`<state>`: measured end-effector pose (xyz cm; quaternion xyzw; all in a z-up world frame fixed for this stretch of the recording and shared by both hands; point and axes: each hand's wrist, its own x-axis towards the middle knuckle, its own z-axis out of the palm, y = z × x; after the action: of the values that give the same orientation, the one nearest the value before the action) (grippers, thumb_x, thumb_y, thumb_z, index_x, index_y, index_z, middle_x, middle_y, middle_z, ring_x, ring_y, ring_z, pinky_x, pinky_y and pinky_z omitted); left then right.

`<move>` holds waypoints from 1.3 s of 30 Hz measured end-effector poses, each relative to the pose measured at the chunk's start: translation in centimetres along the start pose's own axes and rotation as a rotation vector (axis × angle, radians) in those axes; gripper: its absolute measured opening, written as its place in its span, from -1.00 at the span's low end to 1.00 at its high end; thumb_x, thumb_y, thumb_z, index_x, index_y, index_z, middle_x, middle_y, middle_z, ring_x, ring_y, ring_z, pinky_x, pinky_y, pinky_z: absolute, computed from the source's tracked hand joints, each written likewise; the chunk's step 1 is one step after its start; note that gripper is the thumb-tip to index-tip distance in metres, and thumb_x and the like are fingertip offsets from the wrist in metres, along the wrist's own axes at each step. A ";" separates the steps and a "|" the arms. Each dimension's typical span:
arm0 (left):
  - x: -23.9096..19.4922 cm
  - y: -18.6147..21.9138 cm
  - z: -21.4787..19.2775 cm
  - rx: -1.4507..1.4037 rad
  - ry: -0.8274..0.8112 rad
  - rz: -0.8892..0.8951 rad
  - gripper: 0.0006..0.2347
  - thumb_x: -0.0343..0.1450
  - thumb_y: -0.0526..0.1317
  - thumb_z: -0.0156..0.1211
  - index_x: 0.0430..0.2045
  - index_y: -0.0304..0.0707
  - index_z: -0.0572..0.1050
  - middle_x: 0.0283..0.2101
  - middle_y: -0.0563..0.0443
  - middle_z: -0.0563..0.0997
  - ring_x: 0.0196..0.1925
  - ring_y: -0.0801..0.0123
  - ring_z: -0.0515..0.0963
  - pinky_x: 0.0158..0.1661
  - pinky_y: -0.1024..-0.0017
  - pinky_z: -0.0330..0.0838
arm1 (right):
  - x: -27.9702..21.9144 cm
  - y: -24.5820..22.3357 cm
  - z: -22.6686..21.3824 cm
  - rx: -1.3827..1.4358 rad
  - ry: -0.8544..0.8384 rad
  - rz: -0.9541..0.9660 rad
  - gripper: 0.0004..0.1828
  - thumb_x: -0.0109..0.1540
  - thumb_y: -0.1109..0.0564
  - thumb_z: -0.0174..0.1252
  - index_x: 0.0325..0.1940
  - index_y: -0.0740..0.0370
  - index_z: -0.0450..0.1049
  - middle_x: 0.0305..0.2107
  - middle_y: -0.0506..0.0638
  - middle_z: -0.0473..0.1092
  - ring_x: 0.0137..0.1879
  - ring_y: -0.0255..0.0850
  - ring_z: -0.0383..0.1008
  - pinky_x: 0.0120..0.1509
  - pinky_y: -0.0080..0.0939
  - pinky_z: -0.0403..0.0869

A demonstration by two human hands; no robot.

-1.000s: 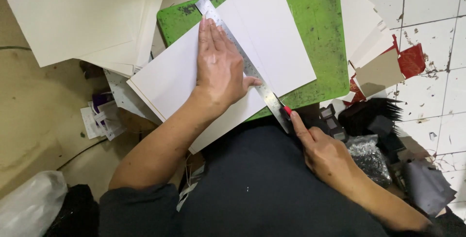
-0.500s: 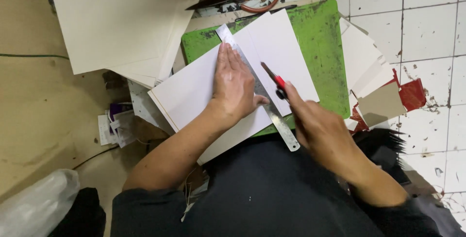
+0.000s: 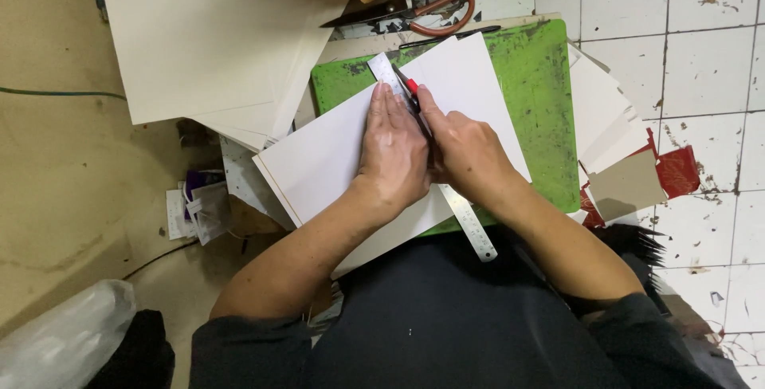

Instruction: Trimming white paper sheets using a ruler and utility knife on a cutting mat, followed by folding and organizing the pieces.

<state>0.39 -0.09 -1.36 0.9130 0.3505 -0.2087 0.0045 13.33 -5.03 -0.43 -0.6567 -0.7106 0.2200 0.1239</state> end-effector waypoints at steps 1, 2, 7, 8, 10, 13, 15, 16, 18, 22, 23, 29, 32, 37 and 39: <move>0.0 0.0 -0.1 -0.002 -0.002 -0.001 -0.04 0.19 0.24 0.23 0.21 -0.86 0.18 0.30 -0.70 0.29 0.46 -0.46 0.09 0.46 -0.24 -0.51 | 0.0 0.0 0.0 0.000 -0.003 0.000 0.10 0.00 0.14 0.45 0.56 0.30 0.09 -0.50 0.25 0.47 -0.37 0.16 0.58 -0.18 0.10 0.56; -0.1 -0.1 -0.2 -0.003 -0.003 0.001 -0.04 0.19 0.24 0.22 0.21 -0.87 0.18 0.30 -0.69 0.29 0.46 -0.47 0.09 0.46 -0.25 -0.52 | 0.0 0.1 -0.1 -0.014 -0.005 -0.015 0.09 0.01 0.13 0.43 0.56 0.29 0.10 -0.50 0.25 0.47 -0.37 0.16 0.58 -0.19 0.10 0.57; 0.1 0.2 0.5 -0.014 -0.018 -0.008 -0.08 0.23 0.19 0.15 0.23 -0.88 0.16 0.34 -0.68 0.24 0.48 -0.46 0.05 0.47 -0.22 -0.52 | 0.1 -0.3 -0.5 -0.056 -0.007 -0.046 0.00 0.05 0.13 0.38 0.54 0.31 0.14 -0.52 0.25 0.46 -0.40 0.15 0.59 -0.21 0.10 0.58; 0.0 0.2 0.6 0.004 -0.023 -0.003 -0.08 0.22 0.19 0.15 0.23 -0.88 0.16 0.33 -0.68 0.25 0.48 -0.47 0.05 0.46 -0.23 -0.54 | -0.2 -0.2 -0.2 -0.043 -0.012 -0.046 0.03 0.03 0.12 0.39 0.54 0.32 0.13 -0.52 0.28 0.46 -0.39 0.18 0.59 -0.22 0.13 0.58; 0.1 0.1 0.3 0.026 -0.019 0.002 -0.07 0.22 0.19 0.15 0.24 -0.87 0.15 0.33 -0.68 0.26 0.48 -0.47 0.04 0.45 -0.25 -0.56 | -1.2 -0.3 -0.5 -0.034 -0.009 -0.047 0.06 0.01 0.10 0.41 0.54 0.33 0.12 -0.51 0.30 0.46 -0.38 0.20 0.59 -0.23 0.16 0.58; -0.3 0.1 0.2 -0.079 0.116 -0.007 -0.12 0.21 0.14 0.26 0.18 -0.89 0.24 0.25 -0.78 0.32 0.44 -0.49 0.15 0.46 -0.22 -0.50 | -4.4 -0.9 -0.9 -0.020 -0.072 0.030 -0.18 0.24 0.09 0.21 0.56 0.28 0.11 -0.51 0.27 0.45 -0.42 0.22 0.57 -0.30 0.15 0.57; -0.3 0.2 0.4 -0.111 0.159 -0.023 0.03 0.11 0.29 0.37 0.16 -0.91 0.26 0.23 -0.83 0.31 0.43 -0.52 0.16 0.46 -0.20 -0.48 | -6.6 -0.8 -0.6 -0.029 -0.103 0.074 -0.29 0.33 0.13 0.07 0.56 0.24 0.11 -0.53 0.24 0.44 -0.45 0.22 0.56 -0.36 0.15 0.56; -0.5 0.0 0.2 -0.113 0.152 -0.016 0.03 0.11 0.29 0.37 0.16 -0.91 0.26 0.23 -0.83 0.31 0.43 -0.52 0.16 0.46 -0.20 -0.48 | -7.9 -0.7 -0.5 -0.024 -0.108 0.083 -0.29 0.33 0.13 0.07 0.56 0.24 0.11 -0.53 0.24 0.44 -0.45 0.22 0.56 -0.36 0.15 0.56; -0.6 -0.4 -0.4 -0.098 0.136 0.003 0.09 0.12 0.43 0.32 0.15 -0.89 0.28 0.21 -0.87 0.32 0.42 -0.51 0.19 0.44 -0.26 -0.44 | -10.3 -0.6 -0.3 -0.039 -0.190 0.118 -0.21 0.23 0.24 0.00 0.59 0.17 0.05 -0.53 0.25 0.40 -0.44 0.30 0.53 -0.35 0.24 0.54; -0.6 -0.3 -0.3 -0.075 0.129 0.005 0.14 0.14 0.52 0.26 0.15 -0.90 0.29 0.21 -0.87 0.32 0.43 -0.52 0.17 0.43 -0.26 -0.50 | -15.0 -0.9 -0.6 -0.055 -0.275 0.156 -0.12 0.17 0.24 0.02 0.60 0.17 0.00 -0.49 0.21 0.42 -0.39 0.23 0.58 -0.35 0.19 0.58; -0.3 -0.2 -0.1 0.056 0.051 -0.011 0.17 0.18 0.62 -0.02 0.24 -0.80 0.18 0.30 -0.76 0.26 0.46 -0.47 0.10 0.43 -0.21 -0.45 | -16.6 -0.7 -0.1 -0.049 -0.311 0.180 -0.09 0.19 0.27 0.01 0.63 0.15 -0.09 -0.49 0.13 0.32 -0.49 0.17 0.44 -0.42 0.18 0.46; -0.1 0.0 0.6 0.186 -0.002 -0.032 0.24 0.19 0.74 -0.27 0.33 -0.71 0.10 0.38 -0.68 0.18 0.49 -0.42 0.04 0.42 -0.18 -0.43 | -23.3 0.9 2.3 -0.075 -0.351 0.194 -0.04 0.20 0.31 0.02 0.64 0.14 -0.19 -0.45 0.03 0.27 -0.60 0.02 0.32 -0.57 0.09 0.38; -0.1 0.0 0.5 0.201 -0.015 -0.033 0.24 0.19 0.74 -0.27 0.33 -0.69 0.10 0.38 -0.67 0.18 0.49 -0.41 0.04 0.42 -0.19 -0.45 | -23.0 0.6 1.2 -0.143 -0.488 0.225 0.01 0.18 0.29 0.02 0.66 0.10 -0.26 -0.44 0.04 0.30 -0.58 0.11 0.36 -0.55 0.13 0.39; -0.2 -0.1 -0.4 0.200 -0.043 -0.048 0.23 0.19 0.72 -0.25 0.33 -0.71 0.07 0.39 -0.68 0.15 0.48 -0.44 0.03 0.42 -0.18 -0.43 | -18.5 -0.8 -4.2 -0.147 -0.548 0.285 0.00 0.18 0.18 -0.01 0.67 -0.06 -0.26 -0.36 0.01 0.38 -0.33 0.12 0.47 -0.29 0.15 0.42; -0.3 -0.1 -1.1 0.228 -0.090 -0.027 0.24 0.19 0.74 -0.29 0.33 -0.70 0.07 0.40 -0.61 0.17 0.49 -0.37 0.04 0.42 -0.14 -0.36 | -16.0 -1.6 -5.9 -0.006 -0.202 0.182 -0.08 0.27 0.25 -0.01 0.66 0.01 -0.25 -0.43 0.03 0.31 -0.44 -0.01 0.31 -0.40 0.09 0.31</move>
<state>0.56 -0.04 -0.18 0.8924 0.3362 -0.2882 -0.0865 16.38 -20.02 7.34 -0.6932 -0.6578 0.2931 0.0292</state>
